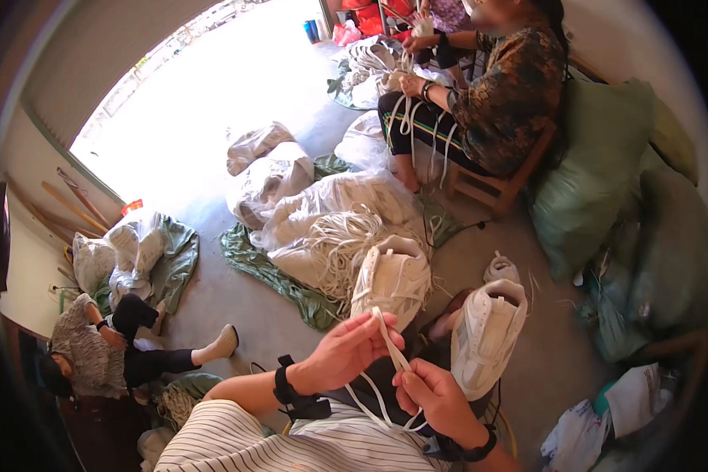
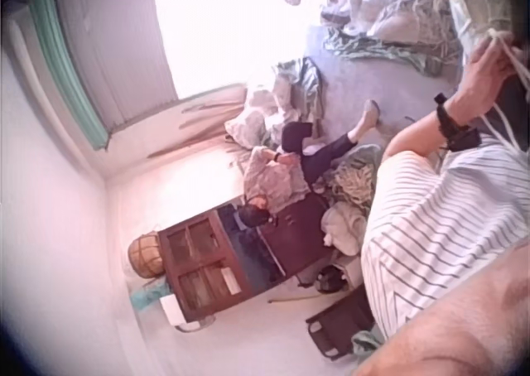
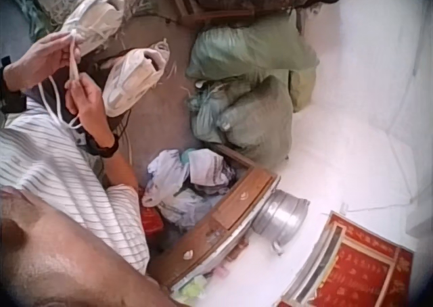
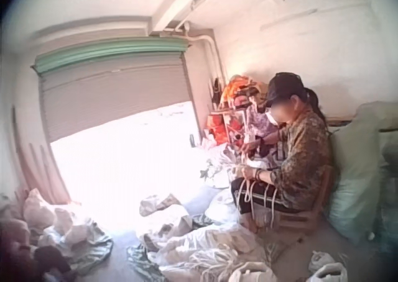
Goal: Insert and thread laces into a pair of white athletic shoes.
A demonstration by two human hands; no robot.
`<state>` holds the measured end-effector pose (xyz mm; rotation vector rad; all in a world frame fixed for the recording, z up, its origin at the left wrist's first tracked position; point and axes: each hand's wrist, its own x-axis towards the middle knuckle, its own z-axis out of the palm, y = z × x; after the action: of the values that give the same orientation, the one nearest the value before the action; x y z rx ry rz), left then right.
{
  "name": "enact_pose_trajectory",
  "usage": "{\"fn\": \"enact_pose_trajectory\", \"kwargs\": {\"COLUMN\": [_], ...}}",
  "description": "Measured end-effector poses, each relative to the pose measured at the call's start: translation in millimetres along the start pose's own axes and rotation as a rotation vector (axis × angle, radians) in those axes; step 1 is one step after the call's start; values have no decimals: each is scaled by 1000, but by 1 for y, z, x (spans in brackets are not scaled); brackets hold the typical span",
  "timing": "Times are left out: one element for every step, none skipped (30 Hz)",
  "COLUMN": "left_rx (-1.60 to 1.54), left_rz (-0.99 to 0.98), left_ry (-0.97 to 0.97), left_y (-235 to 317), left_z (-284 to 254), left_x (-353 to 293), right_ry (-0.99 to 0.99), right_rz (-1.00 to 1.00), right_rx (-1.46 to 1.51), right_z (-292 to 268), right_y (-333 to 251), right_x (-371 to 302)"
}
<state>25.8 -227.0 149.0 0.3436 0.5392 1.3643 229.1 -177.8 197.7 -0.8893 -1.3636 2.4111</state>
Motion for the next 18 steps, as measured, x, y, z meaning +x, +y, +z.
{"fn": "enact_pose_trajectory", "kwargs": {"left_rx": [26,56,68,115,162,153,225,297,290,347,404,431,426,421,416,413,261,110], "left_rz": [33,58,67,87,108,97,103,109,101,66,32,10,5,21,40,39,71,101], "left_ry": [45,82,90,100,108,105,122,139,138,135,131,137,135,114,97,100,133,163], "left_y": [1,1,2,0,-4,-6,-8,-11,-11,-11,-11,-14,-17,-20,-23,-24,-23,-22], "left_z": [3,4,0,-4,-8,-11,-12,-13,-11,-7,-6,-7,-11,-17,-22,-24,-26,-29], "left_x": [3,6,10,12,14,15,16,17,17,17,18,18,20,23,24,26,29,32], "right_ry": [-28,-56,-42,-32,-22,-20,-9,38,83,97,104,92,79,85,71,56,56,58], "right_rz": [4,8,17,-14,-45,-81,-75,-102,-130,-107,-102,-100,-98,-94,-28,37,42,52], "right_rx": [-25,-49,-46,-20,6,13,14,59,103,108,110,47,-15,-15,-19,-23,-23,-40], "right_z": [-8,-16,-20,-21,-23,-28,-29,-29,-29,-29,-33,-36,-38,-41,-43,-45,-47,-49], "right_y": [7,13,16,18,22,27,31,34,36,36,38,40,41,41,40,40,40,41], "right_x": [4,8,12,16,21,27,33,38,43,47,49,52,54,54,55,55,56,57]}}
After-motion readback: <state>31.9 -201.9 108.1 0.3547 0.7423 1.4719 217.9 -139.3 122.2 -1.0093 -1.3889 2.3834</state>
